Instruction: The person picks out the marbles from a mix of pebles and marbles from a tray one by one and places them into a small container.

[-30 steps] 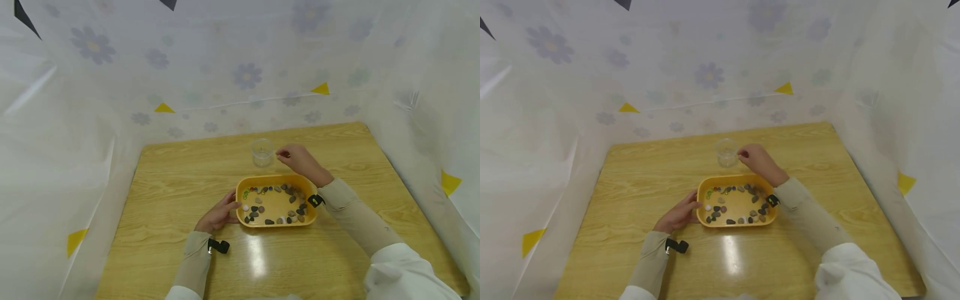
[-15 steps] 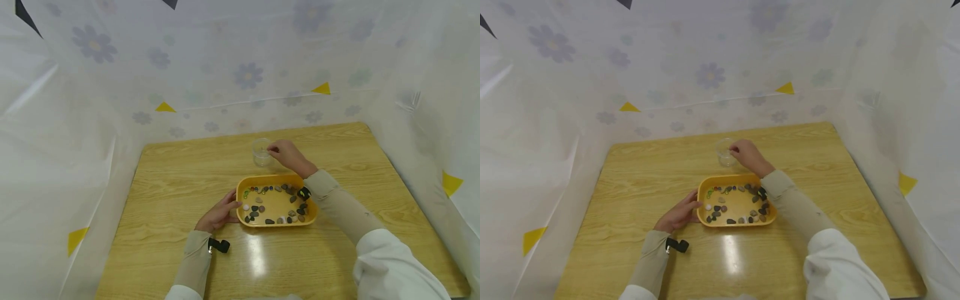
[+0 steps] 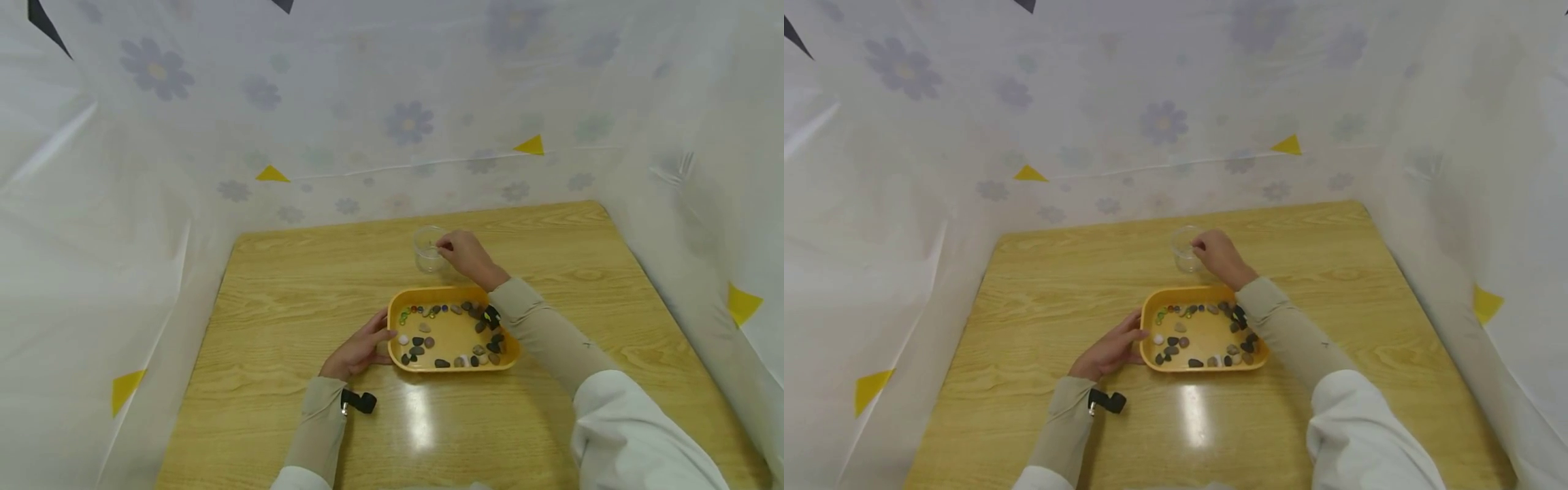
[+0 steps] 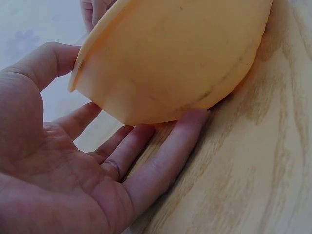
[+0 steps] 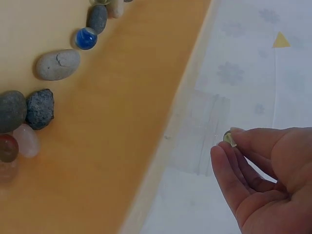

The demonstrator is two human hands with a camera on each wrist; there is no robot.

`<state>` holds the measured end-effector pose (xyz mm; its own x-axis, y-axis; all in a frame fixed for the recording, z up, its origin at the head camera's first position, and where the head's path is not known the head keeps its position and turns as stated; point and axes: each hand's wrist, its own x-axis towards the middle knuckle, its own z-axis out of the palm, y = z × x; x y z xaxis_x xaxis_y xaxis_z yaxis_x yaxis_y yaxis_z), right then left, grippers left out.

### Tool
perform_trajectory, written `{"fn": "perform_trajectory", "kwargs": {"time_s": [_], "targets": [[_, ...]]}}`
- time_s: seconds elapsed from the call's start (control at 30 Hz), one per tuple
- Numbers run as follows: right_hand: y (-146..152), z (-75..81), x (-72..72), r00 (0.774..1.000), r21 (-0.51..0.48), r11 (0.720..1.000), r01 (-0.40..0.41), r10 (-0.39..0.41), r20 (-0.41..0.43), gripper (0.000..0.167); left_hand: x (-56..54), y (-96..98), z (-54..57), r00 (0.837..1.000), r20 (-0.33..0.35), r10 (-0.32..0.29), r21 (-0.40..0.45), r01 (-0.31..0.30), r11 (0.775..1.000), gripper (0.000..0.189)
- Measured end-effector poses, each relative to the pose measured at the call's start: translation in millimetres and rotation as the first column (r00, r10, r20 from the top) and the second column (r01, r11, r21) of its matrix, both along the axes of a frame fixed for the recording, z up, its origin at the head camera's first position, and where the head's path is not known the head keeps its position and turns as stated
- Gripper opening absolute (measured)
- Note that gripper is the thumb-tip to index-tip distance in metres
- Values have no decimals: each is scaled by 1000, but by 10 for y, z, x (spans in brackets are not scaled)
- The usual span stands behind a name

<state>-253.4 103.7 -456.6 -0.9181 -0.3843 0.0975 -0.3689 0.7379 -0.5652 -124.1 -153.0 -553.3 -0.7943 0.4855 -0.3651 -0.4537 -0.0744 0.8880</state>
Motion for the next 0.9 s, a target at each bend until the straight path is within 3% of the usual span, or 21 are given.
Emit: {"fn": "perform_trajectory", "kwargs": {"time_s": [0.37, 0.9], "targets": [[-44, -72, -37, 999, -4, 999, 52, -52, 13, 20, 10, 13, -3, 1000, -5, 8, -4, -8, 1000, 57], [-55, -85, -52, 998, -11, 998, 58, -57, 34, 23, 4, -8, -3, 1000, -8, 10, -5, -10, 1000, 58]]}}
